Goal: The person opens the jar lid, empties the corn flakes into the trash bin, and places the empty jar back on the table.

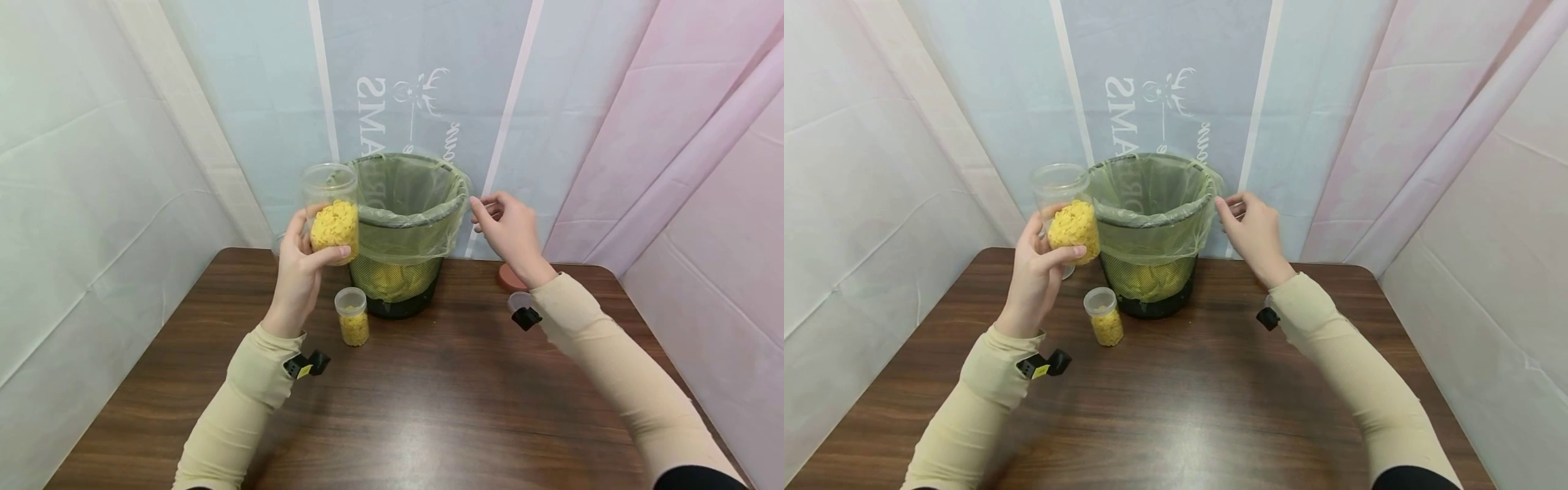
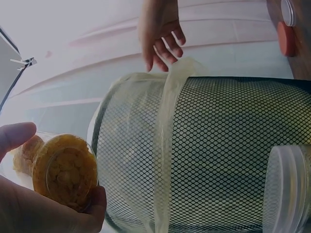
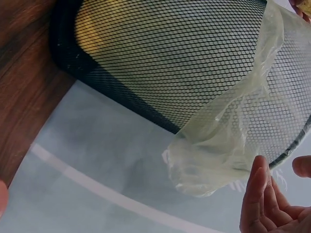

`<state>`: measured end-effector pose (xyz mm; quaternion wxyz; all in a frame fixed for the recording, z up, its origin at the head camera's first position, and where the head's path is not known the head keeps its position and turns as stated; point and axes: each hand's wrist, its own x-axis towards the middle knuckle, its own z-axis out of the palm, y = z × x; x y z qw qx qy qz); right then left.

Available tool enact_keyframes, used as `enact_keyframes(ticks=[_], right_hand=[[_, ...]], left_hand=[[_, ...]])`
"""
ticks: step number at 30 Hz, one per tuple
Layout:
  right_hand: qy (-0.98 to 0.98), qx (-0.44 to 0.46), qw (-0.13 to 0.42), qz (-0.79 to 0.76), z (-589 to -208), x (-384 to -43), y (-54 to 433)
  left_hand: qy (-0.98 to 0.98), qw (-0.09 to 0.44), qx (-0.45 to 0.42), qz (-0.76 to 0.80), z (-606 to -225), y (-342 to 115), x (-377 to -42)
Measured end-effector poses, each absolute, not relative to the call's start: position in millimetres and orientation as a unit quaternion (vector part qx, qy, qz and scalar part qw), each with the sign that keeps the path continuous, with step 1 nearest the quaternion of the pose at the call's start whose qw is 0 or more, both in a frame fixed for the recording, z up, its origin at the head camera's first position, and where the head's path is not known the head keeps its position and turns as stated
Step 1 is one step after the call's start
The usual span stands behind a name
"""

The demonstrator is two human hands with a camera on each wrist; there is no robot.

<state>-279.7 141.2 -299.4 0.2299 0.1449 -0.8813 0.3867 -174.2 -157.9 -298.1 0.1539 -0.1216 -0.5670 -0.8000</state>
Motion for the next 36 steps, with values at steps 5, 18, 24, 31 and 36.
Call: enact_keyframes(ticks=[5, 18, 24, 31, 36], right_hand=[[-0.877, 0.144, 0.22, 0.402, -291.4, -283.2, 132.7], [-0.891, 0.113, 0.163, 0.409, -274.7, -291.7, 119.1], [-0.883, 0.104, 0.144, 0.435, -272.4, -294.9, 114.3], [-0.878, 0.109, 0.161, 0.438, -274.0, -297.9, 110.2], [-0.878, 0.109, 0.168, 0.435, -274.4, -296.9, 107.9]], left_hand=[[-0.571, 0.157, -0.12, -0.797, -295.3, -159.8, -178.1], [-0.59, 0.16, -0.115, -0.783, -287.2, -164.6, -183.1], [-0.604, 0.16, -0.123, -0.771, -281.3, -166.7, -185.9], [-0.612, 0.166, -0.13, -0.762, -276.8, -166.7, -189.2], [-0.615, 0.173, -0.124, -0.759, -273.4, -167.8, -192.2]])
